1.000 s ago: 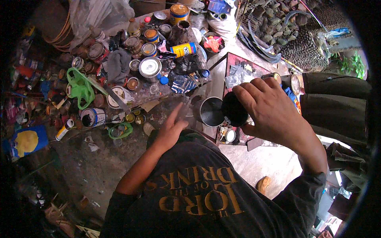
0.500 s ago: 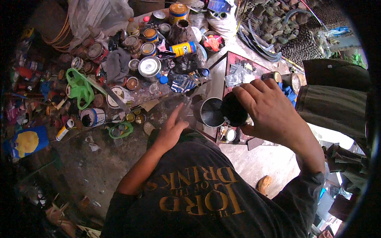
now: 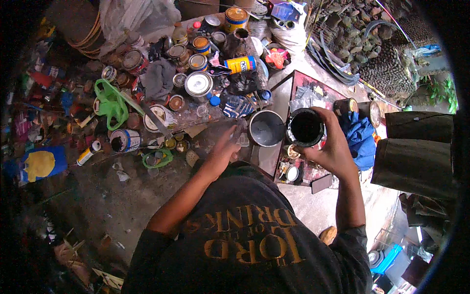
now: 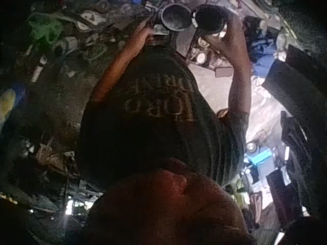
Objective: The person gathers paint cans and tools from a cluttered workbench, pours paint into a container, and stirs it with a metal rod. They then walk through a garage area with several cars and approach a light blue vehicle.
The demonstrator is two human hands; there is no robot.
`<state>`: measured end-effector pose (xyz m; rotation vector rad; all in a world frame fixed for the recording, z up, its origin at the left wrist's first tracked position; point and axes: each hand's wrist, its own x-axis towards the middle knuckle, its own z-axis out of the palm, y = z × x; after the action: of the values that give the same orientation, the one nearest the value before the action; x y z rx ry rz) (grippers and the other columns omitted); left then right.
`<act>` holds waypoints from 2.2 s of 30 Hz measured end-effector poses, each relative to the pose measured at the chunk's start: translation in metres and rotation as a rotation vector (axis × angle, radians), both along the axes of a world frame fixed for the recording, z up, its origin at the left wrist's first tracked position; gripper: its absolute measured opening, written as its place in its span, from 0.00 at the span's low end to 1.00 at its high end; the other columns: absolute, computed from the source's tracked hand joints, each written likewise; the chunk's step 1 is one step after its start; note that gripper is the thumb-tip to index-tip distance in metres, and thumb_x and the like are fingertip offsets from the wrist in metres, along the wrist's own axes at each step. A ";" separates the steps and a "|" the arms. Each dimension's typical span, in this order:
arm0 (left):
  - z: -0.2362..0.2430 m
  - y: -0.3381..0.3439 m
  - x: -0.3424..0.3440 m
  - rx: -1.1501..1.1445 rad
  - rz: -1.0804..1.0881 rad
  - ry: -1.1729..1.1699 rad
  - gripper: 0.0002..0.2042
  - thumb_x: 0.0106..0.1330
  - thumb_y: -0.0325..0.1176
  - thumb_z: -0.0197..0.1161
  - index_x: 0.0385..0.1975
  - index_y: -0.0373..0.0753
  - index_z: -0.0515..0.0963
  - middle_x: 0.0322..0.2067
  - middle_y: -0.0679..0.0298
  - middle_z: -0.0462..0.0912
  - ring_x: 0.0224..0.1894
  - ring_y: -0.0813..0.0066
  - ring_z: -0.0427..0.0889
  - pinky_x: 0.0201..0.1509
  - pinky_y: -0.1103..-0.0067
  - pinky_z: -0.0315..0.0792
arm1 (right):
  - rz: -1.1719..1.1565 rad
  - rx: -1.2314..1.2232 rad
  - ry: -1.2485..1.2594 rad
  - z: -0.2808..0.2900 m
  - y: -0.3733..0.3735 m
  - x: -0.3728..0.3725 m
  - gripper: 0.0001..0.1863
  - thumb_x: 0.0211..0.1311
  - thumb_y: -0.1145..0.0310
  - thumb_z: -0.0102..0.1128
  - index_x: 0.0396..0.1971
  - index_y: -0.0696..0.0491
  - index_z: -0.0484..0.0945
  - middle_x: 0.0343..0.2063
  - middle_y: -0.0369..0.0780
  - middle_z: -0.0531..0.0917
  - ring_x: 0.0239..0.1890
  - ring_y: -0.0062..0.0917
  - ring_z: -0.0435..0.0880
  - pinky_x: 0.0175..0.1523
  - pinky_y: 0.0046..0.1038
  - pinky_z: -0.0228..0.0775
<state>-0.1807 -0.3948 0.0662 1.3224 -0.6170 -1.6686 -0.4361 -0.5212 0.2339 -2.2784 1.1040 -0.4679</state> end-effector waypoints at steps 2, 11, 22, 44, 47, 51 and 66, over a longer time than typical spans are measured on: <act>0.000 -0.007 0.001 0.007 0.050 0.038 0.33 0.61 0.31 0.53 0.70 0.37 0.59 0.32 0.65 0.74 0.34 0.76 0.72 0.44 0.80 0.68 | -0.090 0.056 -0.156 -0.019 -0.001 0.005 0.45 0.38 0.65 0.80 0.60 0.58 0.66 0.51 0.46 0.76 0.56 0.36 0.76 0.63 0.34 0.66; -0.033 0.004 0.022 0.061 0.394 0.050 0.33 0.58 0.30 0.54 0.68 0.36 0.60 0.36 0.64 0.75 0.35 0.75 0.72 0.46 0.78 0.67 | -0.202 0.232 -0.556 -0.101 -0.033 0.068 0.46 0.43 0.68 0.77 0.63 0.57 0.60 0.55 0.43 0.72 0.59 0.30 0.73 0.66 0.31 0.63; -0.063 0.074 0.030 0.169 0.628 0.051 0.36 0.54 0.30 0.56 0.69 0.38 0.59 0.46 0.67 0.75 0.43 0.75 0.72 0.48 0.77 0.67 | -0.087 0.133 -0.317 -0.295 -0.090 0.177 0.54 0.46 0.66 0.71 0.71 0.63 0.46 0.62 0.54 0.63 0.66 0.45 0.64 0.71 0.36 0.56; -0.063 0.229 0.054 0.166 0.877 0.105 0.36 0.52 0.31 0.56 0.67 0.36 0.61 0.58 0.60 0.72 0.61 0.67 0.70 0.65 0.72 0.63 | -0.070 -0.206 -0.225 -0.326 -0.066 0.176 0.50 0.52 0.70 0.72 0.70 0.62 0.49 0.61 0.57 0.64 0.64 0.50 0.64 0.69 0.40 0.58; -0.091 0.293 0.049 0.094 0.966 0.168 0.24 0.56 0.29 0.53 0.56 0.36 0.69 0.47 0.59 0.77 0.44 0.66 0.75 0.57 0.66 0.67 | -0.083 -0.155 -0.261 -0.321 -0.014 0.153 0.47 0.55 0.72 0.68 0.71 0.61 0.49 0.61 0.56 0.65 0.65 0.49 0.64 0.69 0.39 0.57; -0.118 0.345 0.056 0.028 0.976 0.152 0.20 0.55 0.29 0.53 0.50 0.37 0.71 0.42 0.59 0.78 0.42 0.66 0.75 0.53 0.65 0.69 | -0.094 0.018 -0.248 -0.311 0.091 0.116 0.44 0.56 0.76 0.64 0.71 0.60 0.50 0.61 0.55 0.65 0.64 0.49 0.66 0.68 0.38 0.57; -0.087 0.405 0.075 0.071 1.054 0.130 0.24 0.56 0.31 0.56 0.56 0.42 0.66 0.37 0.63 0.75 0.38 0.72 0.76 0.41 0.73 0.72 | 0.097 0.293 0.046 -0.283 0.244 0.063 0.15 0.61 0.70 0.66 0.45 0.59 0.76 0.58 0.49 0.69 0.57 0.44 0.74 0.57 0.38 0.71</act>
<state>-0.1055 0.0104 -0.0206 1.2344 0.2300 -0.8799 -0.3730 -0.2776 -0.0490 -2.0815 1.0058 -0.2003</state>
